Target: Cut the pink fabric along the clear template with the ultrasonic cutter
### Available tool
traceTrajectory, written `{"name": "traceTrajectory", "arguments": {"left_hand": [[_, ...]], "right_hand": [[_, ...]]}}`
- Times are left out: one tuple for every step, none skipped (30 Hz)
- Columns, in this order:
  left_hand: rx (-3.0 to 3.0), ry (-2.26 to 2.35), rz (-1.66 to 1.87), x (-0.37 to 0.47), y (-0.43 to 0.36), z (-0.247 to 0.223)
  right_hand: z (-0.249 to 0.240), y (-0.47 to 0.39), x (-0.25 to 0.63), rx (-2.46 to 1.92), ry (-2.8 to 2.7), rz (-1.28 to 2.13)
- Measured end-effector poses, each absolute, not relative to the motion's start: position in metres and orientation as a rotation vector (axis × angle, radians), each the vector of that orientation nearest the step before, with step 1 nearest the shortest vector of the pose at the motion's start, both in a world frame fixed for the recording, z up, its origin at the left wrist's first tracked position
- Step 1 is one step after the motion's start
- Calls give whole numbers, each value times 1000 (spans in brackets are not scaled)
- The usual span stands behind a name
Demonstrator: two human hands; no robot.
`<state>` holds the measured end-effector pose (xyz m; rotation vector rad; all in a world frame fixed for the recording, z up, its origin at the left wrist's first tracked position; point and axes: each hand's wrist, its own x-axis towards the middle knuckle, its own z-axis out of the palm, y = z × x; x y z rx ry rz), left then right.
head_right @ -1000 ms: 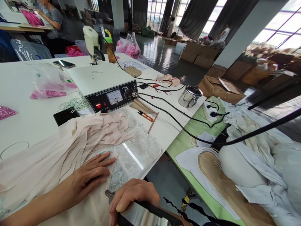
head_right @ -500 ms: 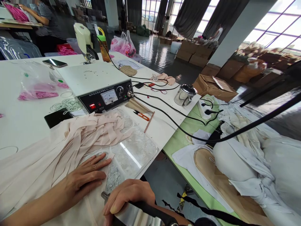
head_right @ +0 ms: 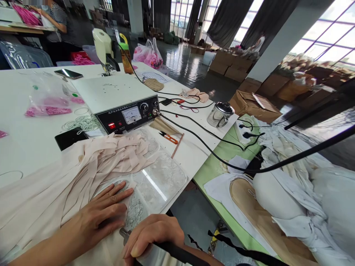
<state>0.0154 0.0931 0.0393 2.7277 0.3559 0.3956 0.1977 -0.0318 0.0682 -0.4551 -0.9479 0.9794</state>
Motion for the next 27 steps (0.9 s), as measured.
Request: {"name": "traceTrajectory", "arguments": {"left_hand": [[2732,334,421,15,95,37],[2737,307,446,14,96,34],[2742,278,470,14,98,32],[2744,258,486,13,100,29],[2743,241,494,13,101,28],[2738,230,492,12,102,27],[2732,232,478,12,102,26],[2727,248,453,12,102,27],[2722,267,425,12,102,28],[2717,288,400,12,101,29],[2713,297,376,12,101,31],[2710,296,353,12,101,33],[2709,285,339,12,100,34],[2707,275,333,13,100,36],[2707,275,334,13,100,37],[2708,286,339,13,99,37],[2709,306,350,13,98,38],[2710,325,364,13,98,38],[2712,329,372,13,97,37],[2715,324,379,13,97,36],[2720,317,384,13,97,35],[2725,310,390,13,97,34],[2732,297,399,13,98,32],[2740,278,409,13,100,31],[2751,255,417,12,101,29],[2762,232,420,12,102,27],[2771,214,422,11,104,26]], "right_hand": [[69,-30,200,-466,-956,1006],[70,-29,202,-458,-976,1021],[71,-28,204,-431,-998,1010],[73,-28,206,-397,-1028,982],[74,-29,208,-381,-1041,926],[76,-31,210,-389,-1048,853],[79,-33,211,-449,-1038,788],[82,-35,212,-545,-1007,723],[84,-37,213,-659,-977,680],[87,-39,214,-762,-942,642],[89,-40,214,-837,-920,606],[90,-39,214,-880,-926,587],[91,-38,215,-893,-939,569],[91,-36,215,-880,-966,558],[90,-33,215,-871,-988,564],[88,-30,215,-857,-1002,575],[87,-27,215,-843,-999,586],[85,-25,214,-835,-995,601],[85,-23,214,-830,-983,613],[85,-21,214,-826,-973,628],[85,-21,215,-818,-964,636],[87,-20,215,-812,-960,636],[90,-20,216,-826,-968,645],[93,-21,217,-851,-984,657],[97,-21,219,-883,-1003,666],[100,-22,220,-914,-1022,671],[104,-23,222,-942,-1039,679]]}}
